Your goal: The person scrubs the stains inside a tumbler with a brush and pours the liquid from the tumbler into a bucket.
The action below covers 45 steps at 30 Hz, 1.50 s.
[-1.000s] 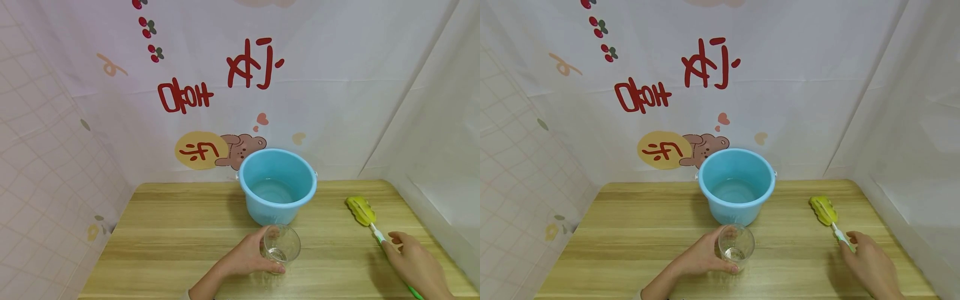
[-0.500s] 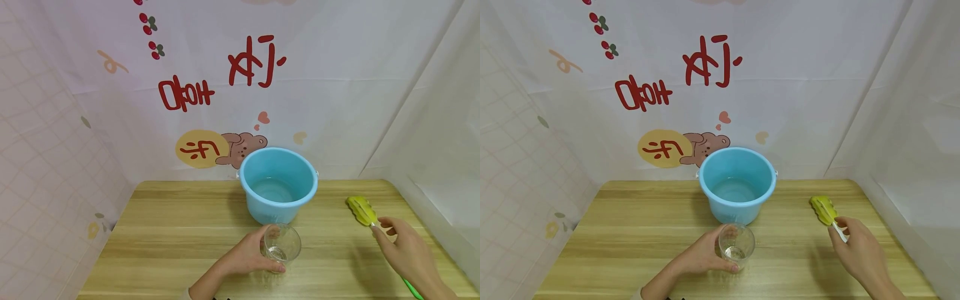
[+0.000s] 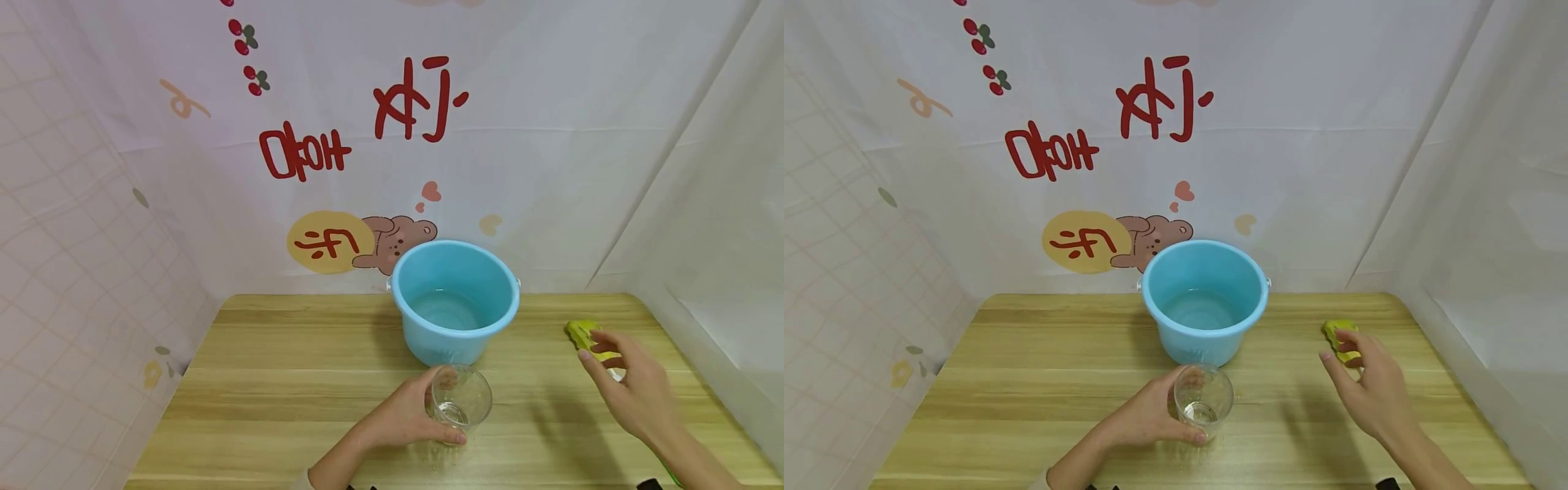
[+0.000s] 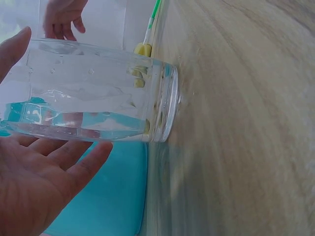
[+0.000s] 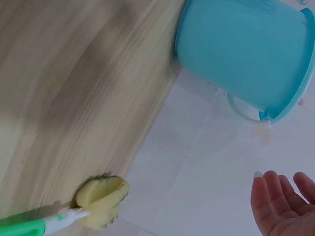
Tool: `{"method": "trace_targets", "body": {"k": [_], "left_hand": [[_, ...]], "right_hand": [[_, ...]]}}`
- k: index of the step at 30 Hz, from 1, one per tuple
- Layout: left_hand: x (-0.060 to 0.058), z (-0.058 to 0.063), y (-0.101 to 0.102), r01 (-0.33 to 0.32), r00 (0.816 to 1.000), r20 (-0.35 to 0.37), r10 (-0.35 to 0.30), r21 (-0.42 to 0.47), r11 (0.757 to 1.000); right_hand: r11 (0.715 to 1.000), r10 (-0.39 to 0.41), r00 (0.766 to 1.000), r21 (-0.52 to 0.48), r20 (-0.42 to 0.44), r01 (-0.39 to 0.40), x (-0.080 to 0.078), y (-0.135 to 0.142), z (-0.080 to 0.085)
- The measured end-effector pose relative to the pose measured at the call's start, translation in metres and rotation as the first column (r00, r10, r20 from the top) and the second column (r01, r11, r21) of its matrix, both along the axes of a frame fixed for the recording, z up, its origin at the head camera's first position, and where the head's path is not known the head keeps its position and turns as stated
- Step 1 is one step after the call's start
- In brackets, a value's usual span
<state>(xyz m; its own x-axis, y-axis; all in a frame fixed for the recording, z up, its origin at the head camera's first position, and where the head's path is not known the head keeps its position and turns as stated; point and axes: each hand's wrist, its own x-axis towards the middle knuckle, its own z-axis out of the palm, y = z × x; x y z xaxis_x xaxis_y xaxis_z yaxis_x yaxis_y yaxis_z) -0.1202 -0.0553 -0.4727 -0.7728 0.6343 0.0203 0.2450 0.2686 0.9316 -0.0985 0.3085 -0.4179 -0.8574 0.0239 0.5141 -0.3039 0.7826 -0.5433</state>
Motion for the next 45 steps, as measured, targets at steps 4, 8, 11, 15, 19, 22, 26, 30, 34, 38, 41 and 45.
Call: {"method": "trace_targets", "body": {"k": [4, 8, 11, 15, 19, 22, 26, 30, 34, 38, 41, 45], "left_hand": [[0.000, 0.000, 0.000, -0.001, 1.000, -0.004, 0.001, -0.003, 1.000], [-0.001, 0.000, 0.000, -0.003, 1.000, -0.010, 0.003, -0.007, 1.000], [-0.001, 0.000, 0.000, -0.003, 1.000, -0.014, 0.003, -0.007, 1.000], [-0.001, 0.000, 0.001, -0.004, 1.000, -0.016, 0.004, -0.009, 1.000], [-0.001, 0.000, 0.001, -0.005, 1.000, -0.016, 0.005, -0.010, 1.000], [-0.001, 0.001, 0.001, -0.004, 1.000, -0.019, 0.003, -0.008, 1.000], [-0.001, 0.001, 0.001, -0.004, 1.000, -0.013, 0.004, -0.006, 1.000], [-0.001, 0.000, 0.002, -0.005, 1.000, -0.003, 0.005, -0.005, 1.000], [0.000, -0.001, 0.002, -0.002, 1.000, -0.010, 0.002, -0.004, 1.000], [0.000, -0.001, 0.002, 0.003, 1.000, -0.020, -0.003, 0.000, 1.000], [0.000, -0.001, 0.002, 0.004, 1.000, -0.020, -0.004, 0.004, 1.000], [0.001, 0.000, 0.001, 0.007, 1.000, -0.019, -0.006, 0.005, 1.000]], "right_hand": [[0.999, 0.035, 0.999, -0.026, -0.016, -0.035, -0.004, -0.008, 0.001], [0.996, 0.078, 0.994, -0.037, -0.082, -0.081, -0.009, -0.015, 0.000], [0.991, 0.125, 0.983, -0.039, -0.137, -0.132, -0.014, -0.020, 0.000], [0.983, 0.168, 0.975, -0.053, -0.145, -0.177, -0.019, -0.025, -0.001], [0.986, 0.150, 0.987, -0.063, -0.064, -0.154, -0.020, -0.031, 0.002], [0.988, 0.140, 0.990, -0.057, -0.015, -0.141, -0.022, -0.035, 0.003], [0.987, 0.140, 0.990, -0.071, -0.010, -0.141, -0.027, -0.041, 0.001], [0.986, 0.139, 0.990, -0.094, -0.003, -0.139, -0.032, -0.047, 0.000], [0.987, 0.127, 0.991, -0.101, 0.032, -0.123, -0.036, -0.053, 0.002], [0.987, 0.125, 0.990, -0.107, 0.061, -0.118, -0.039, -0.059, 0.003], [0.986, 0.130, 0.989, -0.118, 0.069, -0.121, -0.043, -0.064, 0.004], [0.984, 0.128, 0.989, -0.138, 0.077, -0.117, -0.048, -0.070, 0.002]]}}
